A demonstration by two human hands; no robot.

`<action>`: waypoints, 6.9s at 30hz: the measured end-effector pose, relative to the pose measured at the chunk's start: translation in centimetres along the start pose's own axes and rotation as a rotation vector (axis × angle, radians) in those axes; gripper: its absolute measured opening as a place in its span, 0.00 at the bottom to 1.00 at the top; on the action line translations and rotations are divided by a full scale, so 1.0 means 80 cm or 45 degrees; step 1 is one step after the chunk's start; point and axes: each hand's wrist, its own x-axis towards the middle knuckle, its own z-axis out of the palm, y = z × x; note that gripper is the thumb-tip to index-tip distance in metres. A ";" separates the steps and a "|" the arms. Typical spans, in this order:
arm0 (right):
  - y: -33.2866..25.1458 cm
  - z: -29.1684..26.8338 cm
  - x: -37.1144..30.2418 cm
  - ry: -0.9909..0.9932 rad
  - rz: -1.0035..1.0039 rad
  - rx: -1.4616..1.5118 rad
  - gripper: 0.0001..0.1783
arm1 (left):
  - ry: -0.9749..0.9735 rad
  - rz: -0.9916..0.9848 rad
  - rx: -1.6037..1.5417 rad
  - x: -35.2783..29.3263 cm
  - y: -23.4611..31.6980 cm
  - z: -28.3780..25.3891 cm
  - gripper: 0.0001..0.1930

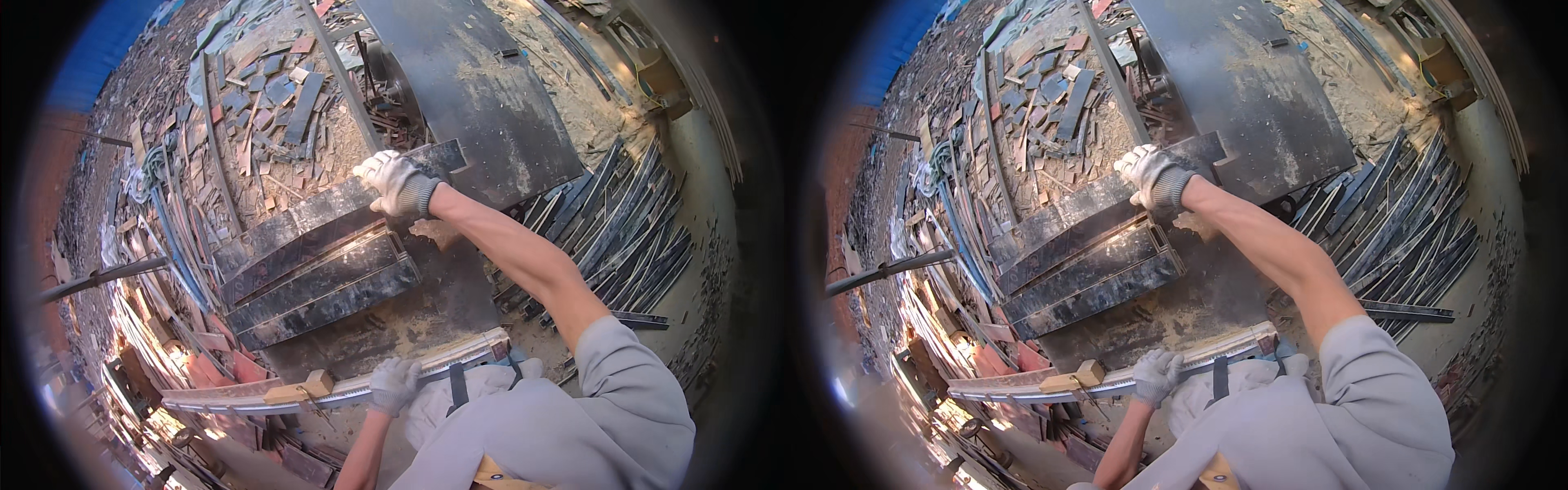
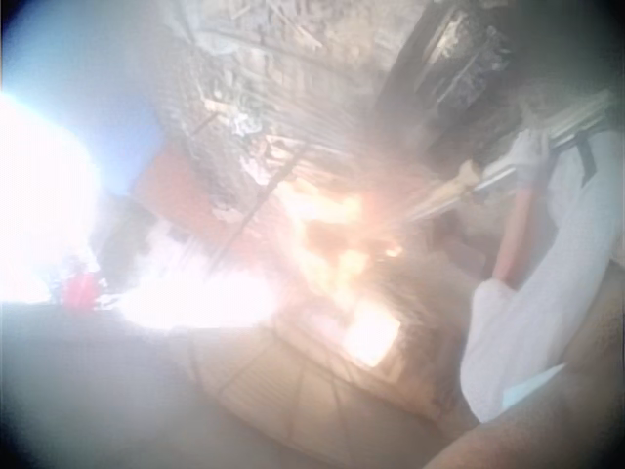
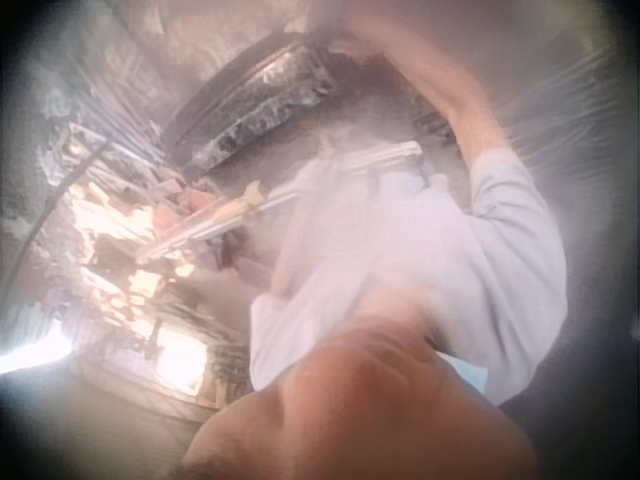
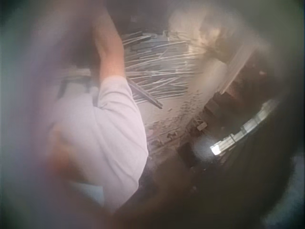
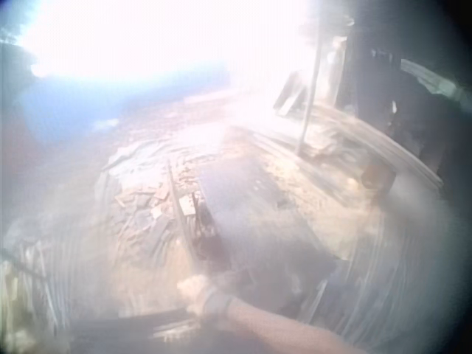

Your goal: The person repeatedly picks up wooden planks from the floor, places them on a table saw, and cuts them into smaller pieces. After each cut, the person removes the cut pieces and places them on the floor. The process is repeated multiple times with different planks.

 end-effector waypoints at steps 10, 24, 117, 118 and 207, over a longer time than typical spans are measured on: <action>0.026 0.057 0.041 -0.365 0.191 0.008 0.45 | 0.416 0.161 0.338 0.364 -0.168 -0.248 0.52; 0.042 0.091 -0.011 -0.083 0.328 -0.155 0.60 | -0.020 -0.041 0.384 0.391 -0.231 -0.209 0.45; 0.025 0.059 -0.443 -0.329 0.653 -0.101 0.57 | -0.030 0.186 0.592 0.103 -0.098 0.012 0.56; 0.036 0.051 -0.431 -0.267 0.520 -0.191 0.54 | -0.025 0.232 0.615 0.113 -0.100 0.006 0.56; -0.243 0.049 -0.861 0.877 2.271 1.462 0.19 | 0.395 -0.080 0.186 0.291 -0.278 -0.256 0.10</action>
